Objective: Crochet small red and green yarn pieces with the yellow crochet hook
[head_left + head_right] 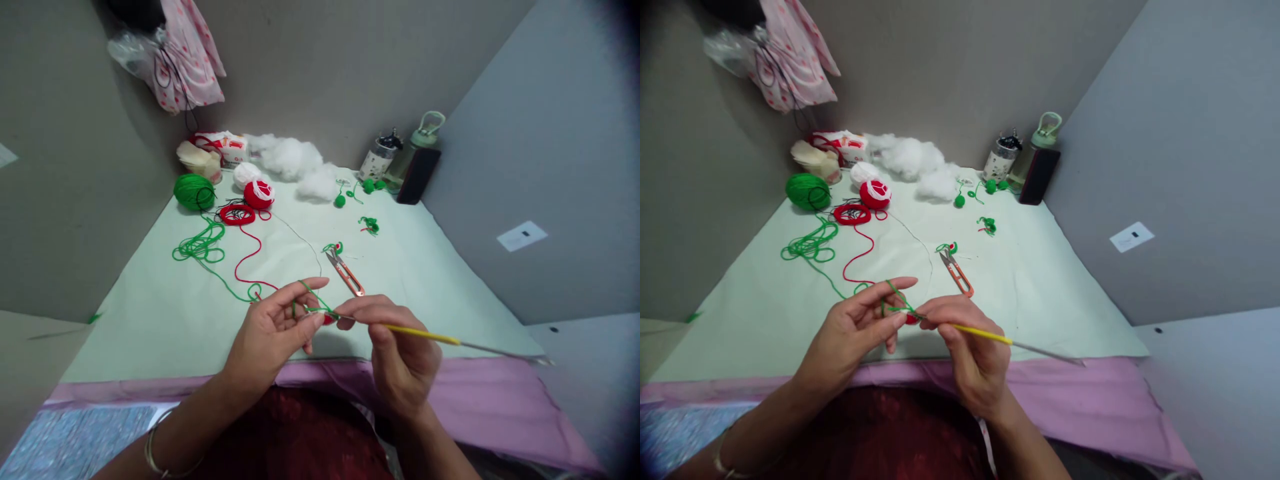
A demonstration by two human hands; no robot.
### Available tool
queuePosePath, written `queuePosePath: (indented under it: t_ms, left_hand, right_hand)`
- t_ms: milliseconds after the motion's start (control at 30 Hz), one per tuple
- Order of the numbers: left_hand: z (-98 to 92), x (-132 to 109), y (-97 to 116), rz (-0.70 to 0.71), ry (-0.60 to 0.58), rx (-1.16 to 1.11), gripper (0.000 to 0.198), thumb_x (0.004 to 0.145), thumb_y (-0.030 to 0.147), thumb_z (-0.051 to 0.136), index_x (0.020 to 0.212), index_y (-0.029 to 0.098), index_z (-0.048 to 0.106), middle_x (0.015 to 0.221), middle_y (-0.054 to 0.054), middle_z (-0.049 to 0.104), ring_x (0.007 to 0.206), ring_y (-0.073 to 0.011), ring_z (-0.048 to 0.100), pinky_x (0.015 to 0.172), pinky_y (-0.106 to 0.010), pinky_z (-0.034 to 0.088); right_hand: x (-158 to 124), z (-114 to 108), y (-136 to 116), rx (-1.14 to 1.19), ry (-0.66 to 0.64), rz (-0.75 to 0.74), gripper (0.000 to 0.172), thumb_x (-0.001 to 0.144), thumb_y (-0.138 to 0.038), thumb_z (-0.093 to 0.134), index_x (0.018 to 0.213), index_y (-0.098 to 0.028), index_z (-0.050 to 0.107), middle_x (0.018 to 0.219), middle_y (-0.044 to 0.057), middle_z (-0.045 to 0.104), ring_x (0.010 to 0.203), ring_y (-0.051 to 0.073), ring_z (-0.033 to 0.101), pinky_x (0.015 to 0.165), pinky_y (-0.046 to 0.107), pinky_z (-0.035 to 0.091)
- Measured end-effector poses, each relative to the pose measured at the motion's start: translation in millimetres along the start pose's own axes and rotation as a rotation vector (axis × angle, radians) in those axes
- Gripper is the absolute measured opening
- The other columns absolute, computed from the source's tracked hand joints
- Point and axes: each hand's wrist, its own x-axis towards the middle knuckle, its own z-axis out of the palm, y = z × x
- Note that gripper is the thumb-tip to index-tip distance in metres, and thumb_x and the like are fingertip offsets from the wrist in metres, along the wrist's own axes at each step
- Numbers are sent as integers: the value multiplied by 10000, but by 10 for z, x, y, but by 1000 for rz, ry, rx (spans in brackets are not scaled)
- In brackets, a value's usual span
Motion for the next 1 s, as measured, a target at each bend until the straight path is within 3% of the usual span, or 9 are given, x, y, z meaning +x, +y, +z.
queuePosePath:
  t_ms: [167,367,467,567,667,833,1000]
  left_hand:
    - [34,3,-2,37,40,21,395,820,266,859,1207,209,802,864,14,617,616,-75,559,556,-196,532]
    - [72,-10,-33,69,92,8,444,807,236,878,1239,210,783,831,14,623,690,-102,580,582,-182,537]
    - [95,-4,-17,-31,33,-151,600,769,261,921,1335,218,727,836,30,618,591,-67,518,480,-158,459]
    - [93,13,4,-206,-70,-317,653,787,302,913,1388,182,689,699,67,557,475,-30,363,410,-145,336]
    - [78,30,12,-247,-87,-366,658,789,312,913,1381,142,682,622,96,480,464,-24,292,414,-146,301]
    - [70,28,-3,-40,36,-145,722,764,284,936,1419,200,644,886,42,592,506,-16,375,395,-167,294]
    - [27,23,-15,34,67,-8,677,822,300,899,1438,207,633,873,39,587,557,-37,426,436,-172,338]
  right_hand:
    - [-17,-23,-8,-188,-76,-140,316,1058,-119,550,1255,-278,738,1085,62,808,1019,204,766,827,365,640]
    - [-107,50,68,-428,-49,-215,365,1012,-194,657,1312,-386,739,1124,44,825,888,210,799,708,333,668]
    - [-202,99,127,-499,33,-217,516,976,-182,713,1427,-428,667,1035,35,821,838,233,799,685,356,684]
    - [-247,76,166,-636,-64,-320,667,941,-86,724,1503,-426,607,1059,41,813,930,261,804,764,392,705]
    - [-206,32,169,-649,-98,-420,629,969,-88,684,1540,-333,587,1143,77,809,991,254,795,764,371,702]
    - [-104,27,100,-445,-23,-267,507,991,-69,636,1413,-344,693,1129,62,792,966,202,779,741,325,671]
    - [-75,-14,39,-241,-2,-113,397,1007,-62,594,1277,-302,758,1071,62,784,955,208,753,795,377,652]
